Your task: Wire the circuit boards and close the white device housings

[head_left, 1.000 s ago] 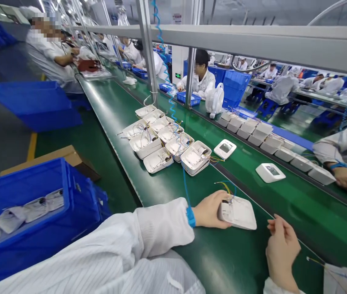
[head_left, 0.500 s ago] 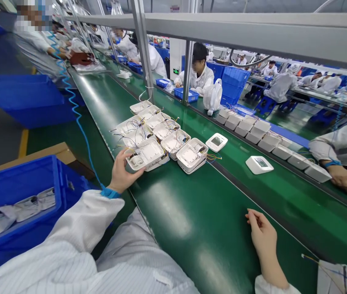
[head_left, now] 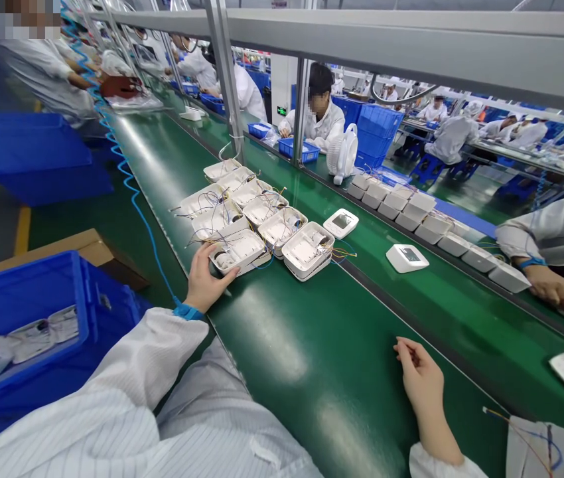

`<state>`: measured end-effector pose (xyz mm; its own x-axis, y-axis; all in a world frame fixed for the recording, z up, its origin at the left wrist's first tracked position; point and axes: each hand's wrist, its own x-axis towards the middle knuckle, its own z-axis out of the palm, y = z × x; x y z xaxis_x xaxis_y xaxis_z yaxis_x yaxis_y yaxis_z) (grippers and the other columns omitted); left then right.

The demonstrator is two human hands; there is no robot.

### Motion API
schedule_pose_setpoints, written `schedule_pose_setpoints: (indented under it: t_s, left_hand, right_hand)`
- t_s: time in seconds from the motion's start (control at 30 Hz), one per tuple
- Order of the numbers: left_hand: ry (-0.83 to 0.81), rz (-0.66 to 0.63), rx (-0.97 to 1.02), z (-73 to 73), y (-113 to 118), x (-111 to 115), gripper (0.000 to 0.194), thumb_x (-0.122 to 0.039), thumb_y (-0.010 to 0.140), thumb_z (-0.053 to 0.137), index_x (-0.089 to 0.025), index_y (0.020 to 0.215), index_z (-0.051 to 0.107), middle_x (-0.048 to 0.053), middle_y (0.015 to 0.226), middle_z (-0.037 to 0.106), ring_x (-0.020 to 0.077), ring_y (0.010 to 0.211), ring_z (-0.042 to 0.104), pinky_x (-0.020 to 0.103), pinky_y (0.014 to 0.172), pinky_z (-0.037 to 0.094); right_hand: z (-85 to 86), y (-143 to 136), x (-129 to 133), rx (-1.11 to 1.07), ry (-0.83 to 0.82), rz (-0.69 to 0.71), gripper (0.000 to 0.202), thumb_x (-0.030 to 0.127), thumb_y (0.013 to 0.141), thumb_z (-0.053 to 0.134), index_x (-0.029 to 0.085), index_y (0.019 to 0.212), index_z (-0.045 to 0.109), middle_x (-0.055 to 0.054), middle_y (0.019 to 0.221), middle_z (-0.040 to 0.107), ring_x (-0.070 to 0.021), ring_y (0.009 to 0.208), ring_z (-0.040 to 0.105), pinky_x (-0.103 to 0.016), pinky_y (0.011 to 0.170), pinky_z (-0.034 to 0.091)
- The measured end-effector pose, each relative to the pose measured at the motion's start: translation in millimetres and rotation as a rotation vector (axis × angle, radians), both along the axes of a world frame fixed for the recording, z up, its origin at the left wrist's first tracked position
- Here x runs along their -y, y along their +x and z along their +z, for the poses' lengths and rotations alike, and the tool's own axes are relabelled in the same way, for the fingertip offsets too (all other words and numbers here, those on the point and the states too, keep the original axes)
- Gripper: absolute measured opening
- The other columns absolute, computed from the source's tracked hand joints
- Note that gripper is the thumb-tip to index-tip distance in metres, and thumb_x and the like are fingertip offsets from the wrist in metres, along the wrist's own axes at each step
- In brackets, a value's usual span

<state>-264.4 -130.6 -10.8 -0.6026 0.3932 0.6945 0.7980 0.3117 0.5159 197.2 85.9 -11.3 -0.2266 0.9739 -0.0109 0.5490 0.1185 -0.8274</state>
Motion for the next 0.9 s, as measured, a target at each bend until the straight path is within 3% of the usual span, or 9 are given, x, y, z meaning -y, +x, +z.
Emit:
schedule_pose_setpoints:
  t_s: [0.17,0.4,0.7,0.83,0.9]
  left_hand:
    - [0.069,-0.046,0.097,-4.1,-2,1,0.071,-0.046,0.073,0.077,-0.016,0.130,0.047,0.017,0.146,0.039,0.0307,0.138,0.041,0.044,0.105,0.048]
    - [-0.001,-0.057,0.043,-2.9,-4,-2,0.062,-0.045,0.078,0.073,-0.016,0.127,0.050,0.016,0.139,0.049,0.0315,0.135,0.044,0.051,0.115,0.035]
    - [-0.072,-0.051,-0.039,-1.2,1,-2,0.065,-0.045,0.079,0.071,-0.014,0.131,0.048,0.020,0.145,0.039,0.0346,0.139,0.038,0.051,0.116,0.032]
    - [0.024,-0.008,-0.139,3.3,18,5,0.058,-0.037,0.080,0.069,-0.016,0.129,0.046,0.018,0.140,0.043,0.0351,0.136,0.040,0.055,0.115,0.033]
    - [0.035,-0.082,-0.187,5.5,41,5,0.052,-0.031,0.079,0.069,-0.019,0.125,0.049,0.015,0.135,0.047,0.0347,0.131,0.045,0.055,0.112,0.037]
  right_hand:
    - [-1.9,1,-1,0.000,0.030,0.012,0.049,0.061,0.081,0.058,0.019,0.102,0.071,-0.009,0.092,0.074,-0.0253,0.082,0.070,-0.034,0.071,0.054]
    - [-3.7,2,-1,0.008,0.071,0.040,0.048,0.060,0.083,0.057,0.018,0.102,0.071,-0.010,0.091,0.075,-0.0246,0.080,0.070,-0.032,0.067,0.053]
    - [-1.9,1,-1,0.022,0.069,0.041,0.049,0.061,0.082,0.058,0.018,0.100,0.072,-0.009,0.090,0.075,-0.0243,0.080,0.070,-0.033,0.069,0.054]
    - [-0.3,0,0,0.020,0.059,0.041,0.049,0.061,0.082,0.057,0.019,0.100,0.072,-0.009,0.090,0.075,-0.0242,0.079,0.070,-0.033,0.069,0.054]
    - [1.3,-1,0,0.012,0.066,0.044,0.048,0.060,0.082,0.057,0.018,0.099,0.072,-0.009,0.089,0.075,-0.0241,0.078,0.070,-0.033,0.070,0.054]
